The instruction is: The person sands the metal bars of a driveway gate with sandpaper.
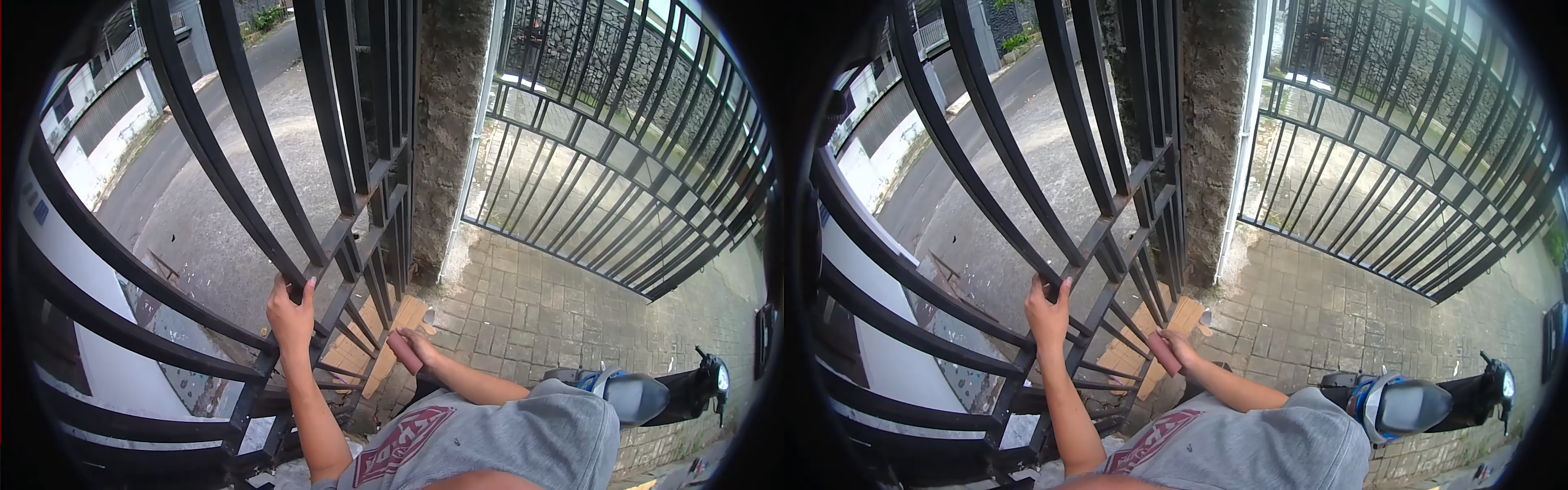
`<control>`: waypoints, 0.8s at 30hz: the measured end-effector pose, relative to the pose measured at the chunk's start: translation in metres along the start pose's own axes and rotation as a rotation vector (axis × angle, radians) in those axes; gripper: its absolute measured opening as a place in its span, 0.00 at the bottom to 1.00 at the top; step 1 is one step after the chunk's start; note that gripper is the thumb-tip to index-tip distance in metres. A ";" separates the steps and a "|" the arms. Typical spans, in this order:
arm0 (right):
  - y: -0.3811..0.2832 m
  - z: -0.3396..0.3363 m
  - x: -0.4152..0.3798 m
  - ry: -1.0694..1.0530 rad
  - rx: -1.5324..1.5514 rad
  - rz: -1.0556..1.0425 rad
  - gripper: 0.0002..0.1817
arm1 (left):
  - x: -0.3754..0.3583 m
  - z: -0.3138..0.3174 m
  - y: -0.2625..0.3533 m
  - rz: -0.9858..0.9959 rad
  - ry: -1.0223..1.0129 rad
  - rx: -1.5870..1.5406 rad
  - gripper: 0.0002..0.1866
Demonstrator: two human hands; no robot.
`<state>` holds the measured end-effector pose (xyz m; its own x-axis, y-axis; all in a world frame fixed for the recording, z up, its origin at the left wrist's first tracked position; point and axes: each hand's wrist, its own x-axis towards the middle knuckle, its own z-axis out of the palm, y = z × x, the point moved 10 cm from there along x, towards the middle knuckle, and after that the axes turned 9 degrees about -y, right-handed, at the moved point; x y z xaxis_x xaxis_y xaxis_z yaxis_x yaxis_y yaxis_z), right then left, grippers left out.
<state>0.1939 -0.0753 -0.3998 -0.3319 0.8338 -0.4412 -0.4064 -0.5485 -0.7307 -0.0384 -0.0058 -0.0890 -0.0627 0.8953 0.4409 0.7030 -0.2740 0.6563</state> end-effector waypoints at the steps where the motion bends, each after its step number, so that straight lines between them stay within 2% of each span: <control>1: 0.005 0.006 0.009 -0.079 0.115 0.035 0.25 | -0.001 0.002 -0.001 -0.026 -0.011 -0.011 0.18; 3: -0.018 0.029 0.015 -0.246 0.286 -0.007 0.29 | 0.000 0.001 0.001 -0.057 -0.031 -0.022 0.18; 6: -0.042 0.043 0.025 -0.470 0.385 0.013 0.31 | 0.000 0.003 0.000 -0.053 -0.022 -0.050 0.17; 9: -0.062 0.032 0.028 -0.490 0.433 0.133 0.32 | 0.003 0.004 0.004 -0.056 0.006 -0.069 0.20; 10: -0.074 0.028 0.027 -0.537 0.474 0.124 0.32 | 0.004 0.005 0.002 -0.072 0.027 -0.054 0.20; 13: -0.108 -0.002 0.036 -0.578 0.333 0.094 0.32 | 0.005 0.007 -0.001 -0.149 0.074 0.030 0.18; 14: -0.128 -0.020 0.040 -0.447 0.248 0.057 0.29 | 0.004 0.009 -0.008 -0.182 0.084 0.029 0.17; 15: -0.137 -0.040 0.052 -0.419 0.303 0.040 0.26 | 0.005 0.008 -0.004 -0.168 0.132 0.031 0.16; 17: -0.155 -0.090 0.068 -0.277 0.437 0.032 0.23 | 0.000 0.007 -0.002 -0.158 0.167 0.296 0.19; 19: -0.189 -0.125 0.072 -0.214 0.450 -0.011 0.21 | -0.007 0.002 0.008 -0.021 0.329 0.404 0.22; 20: -0.202 -0.142 0.076 -0.176 0.445 -0.048 0.21 | -0.011 0.000 0.001 -0.020 0.352 0.373 0.24; 24: -0.253 -0.190 0.077 -0.133 0.323 -0.130 0.20 | -0.021 -0.010 0.012 0.100 0.506 0.377 0.21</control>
<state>0.4327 0.1397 -0.3475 -0.3592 0.8937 -0.2688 -0.6928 -0.4483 -0.5649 -0.0357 -0.0312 -0.0846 -0.2464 0.5698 0.7840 0.9179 -0.1224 0.3774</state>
